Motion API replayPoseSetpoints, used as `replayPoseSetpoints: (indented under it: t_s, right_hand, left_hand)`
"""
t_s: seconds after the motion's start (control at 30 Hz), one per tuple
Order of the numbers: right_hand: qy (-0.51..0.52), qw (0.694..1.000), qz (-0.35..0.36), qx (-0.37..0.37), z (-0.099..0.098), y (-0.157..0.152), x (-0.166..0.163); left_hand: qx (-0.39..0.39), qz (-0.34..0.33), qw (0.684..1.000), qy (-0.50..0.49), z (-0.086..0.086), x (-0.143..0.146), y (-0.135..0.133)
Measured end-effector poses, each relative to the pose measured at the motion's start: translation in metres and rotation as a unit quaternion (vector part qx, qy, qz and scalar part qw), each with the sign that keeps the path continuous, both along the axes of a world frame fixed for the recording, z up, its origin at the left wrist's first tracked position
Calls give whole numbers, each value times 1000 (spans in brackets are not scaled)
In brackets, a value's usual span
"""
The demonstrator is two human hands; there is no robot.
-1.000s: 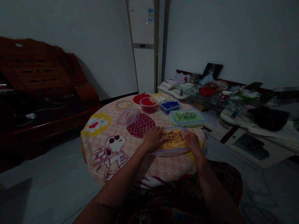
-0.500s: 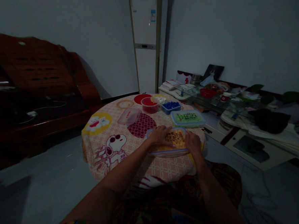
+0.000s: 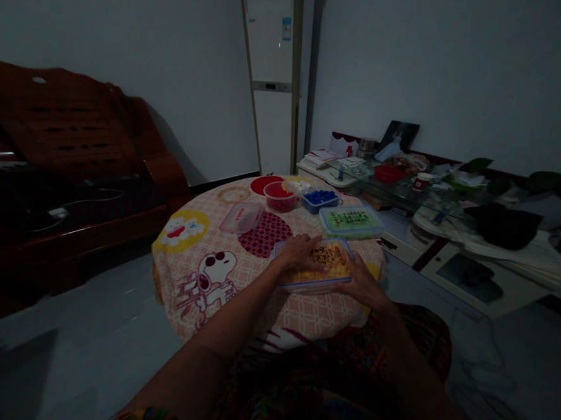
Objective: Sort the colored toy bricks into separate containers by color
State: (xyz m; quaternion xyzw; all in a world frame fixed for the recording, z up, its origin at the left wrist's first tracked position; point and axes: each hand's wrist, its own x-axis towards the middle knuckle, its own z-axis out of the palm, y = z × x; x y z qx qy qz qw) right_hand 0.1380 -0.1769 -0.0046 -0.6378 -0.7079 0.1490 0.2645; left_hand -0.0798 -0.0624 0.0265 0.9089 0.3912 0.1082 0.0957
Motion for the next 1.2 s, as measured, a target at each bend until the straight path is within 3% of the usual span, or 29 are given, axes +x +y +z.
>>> replayPoseSetpoints:
  t_s: [0.53, 0.77, 1.0, 1.07, 1.2]
  right_hand:
    - [-7, 996, -39, 81, -18, 1, -7]
    - [31, 997, -29, 66, -14, -2, -7]
    - [137, 985, -85, 64, -12, 6, -2]
    - [170, 979, -90, 65, -13, 8, -2]
    - [226, 967, -103, 63, -17, 10, -4]
  left_hand:
    - [-17, -12, 1000, 7, 2, 3, 5]
    - [-14, -1, 999, -39, 1, -5, 7]
    - [25, 178, 976, -125, -23, -33, -1]
    - [6, 191, 966, -176, -32, -42, -1]
    - [-44, 156, 934, -318, -45, -53, 3]
